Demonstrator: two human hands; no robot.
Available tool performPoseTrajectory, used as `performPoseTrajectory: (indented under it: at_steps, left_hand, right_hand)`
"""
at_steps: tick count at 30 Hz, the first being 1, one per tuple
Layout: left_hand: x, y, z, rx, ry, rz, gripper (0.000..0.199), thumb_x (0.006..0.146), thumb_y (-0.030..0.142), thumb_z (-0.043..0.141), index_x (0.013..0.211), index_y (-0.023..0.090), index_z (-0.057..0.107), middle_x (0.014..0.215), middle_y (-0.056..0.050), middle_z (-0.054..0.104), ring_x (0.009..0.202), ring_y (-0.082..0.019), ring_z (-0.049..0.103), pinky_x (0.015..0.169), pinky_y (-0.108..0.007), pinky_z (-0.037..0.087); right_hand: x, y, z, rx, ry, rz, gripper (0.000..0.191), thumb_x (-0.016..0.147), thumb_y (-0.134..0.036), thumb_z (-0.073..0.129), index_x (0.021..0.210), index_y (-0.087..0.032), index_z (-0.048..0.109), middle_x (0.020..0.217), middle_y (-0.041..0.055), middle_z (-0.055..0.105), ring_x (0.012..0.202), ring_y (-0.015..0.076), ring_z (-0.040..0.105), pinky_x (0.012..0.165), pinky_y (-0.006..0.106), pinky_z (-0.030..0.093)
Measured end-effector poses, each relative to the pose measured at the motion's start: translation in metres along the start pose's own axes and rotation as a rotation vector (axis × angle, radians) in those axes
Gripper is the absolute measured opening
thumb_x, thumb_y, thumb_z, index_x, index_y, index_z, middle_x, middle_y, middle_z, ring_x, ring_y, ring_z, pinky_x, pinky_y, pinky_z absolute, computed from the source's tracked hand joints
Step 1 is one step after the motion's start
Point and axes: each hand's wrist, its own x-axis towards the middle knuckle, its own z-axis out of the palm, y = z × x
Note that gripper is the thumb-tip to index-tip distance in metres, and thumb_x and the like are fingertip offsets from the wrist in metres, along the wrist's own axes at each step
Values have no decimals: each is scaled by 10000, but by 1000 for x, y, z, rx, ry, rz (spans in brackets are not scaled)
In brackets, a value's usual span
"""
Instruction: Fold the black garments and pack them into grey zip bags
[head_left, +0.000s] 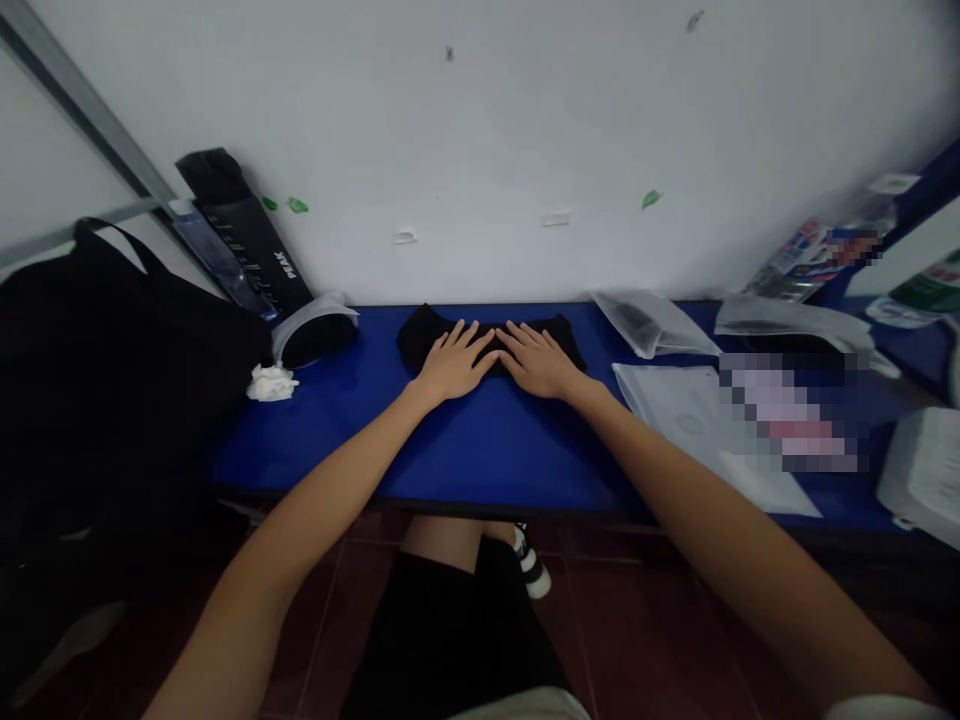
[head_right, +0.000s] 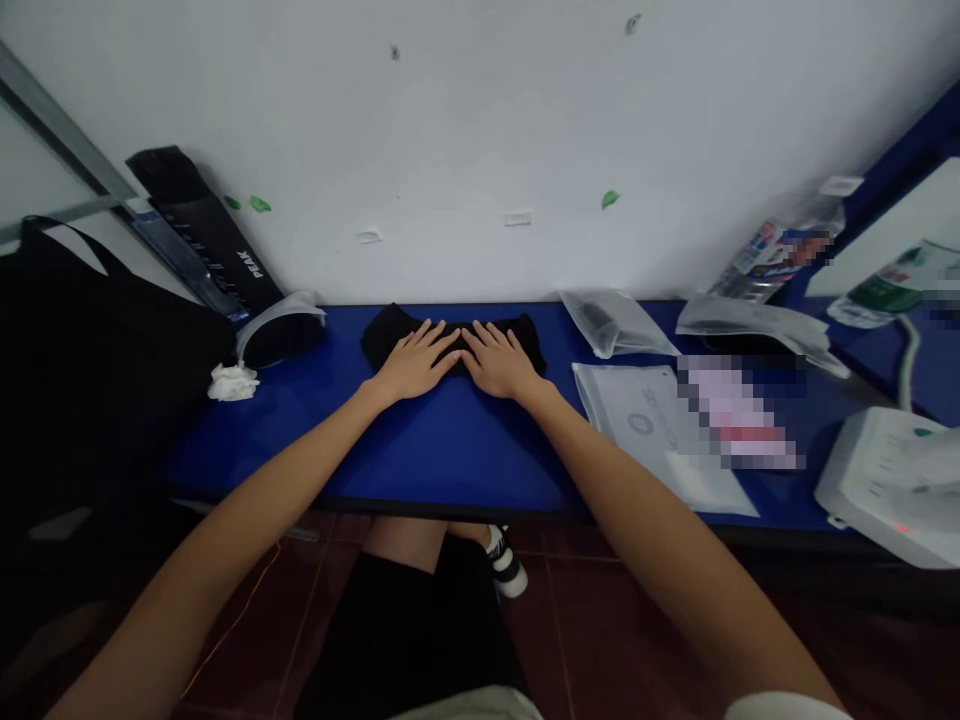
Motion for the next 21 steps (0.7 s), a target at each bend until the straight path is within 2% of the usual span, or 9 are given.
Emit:
performPoseTrajectory:
  at_steps: [5, 21]
  left_hand:
    - [1, -2, 2, -9, 4, 1, 679, 1135, 633, 341, 1721, 298, 414, 1826, -85, 294, 1721, -345, 170, 1367, -604, 205]
    - [-5, 10, -12, 82, -77, -34, 708, 1149, 631, 253, 1760, 278, 316, 1848, -66, 214, 1732, -305, 126, 1378, -567, 197]
  right_hand:
    - [2, 7, 5, 17, 23, -25, 712, 1123, -572, 261, 1744, -239, 364, 1823, 107, 295, 1692, 377, 257, 1360, 675, 201]
    - [-3, -7, -6, -52, -41, 13, 704, 1131, -492, 236, 1755, -174, 311, 1835, 139, 248, 1703, 364, 221, 1362, 647, 197]
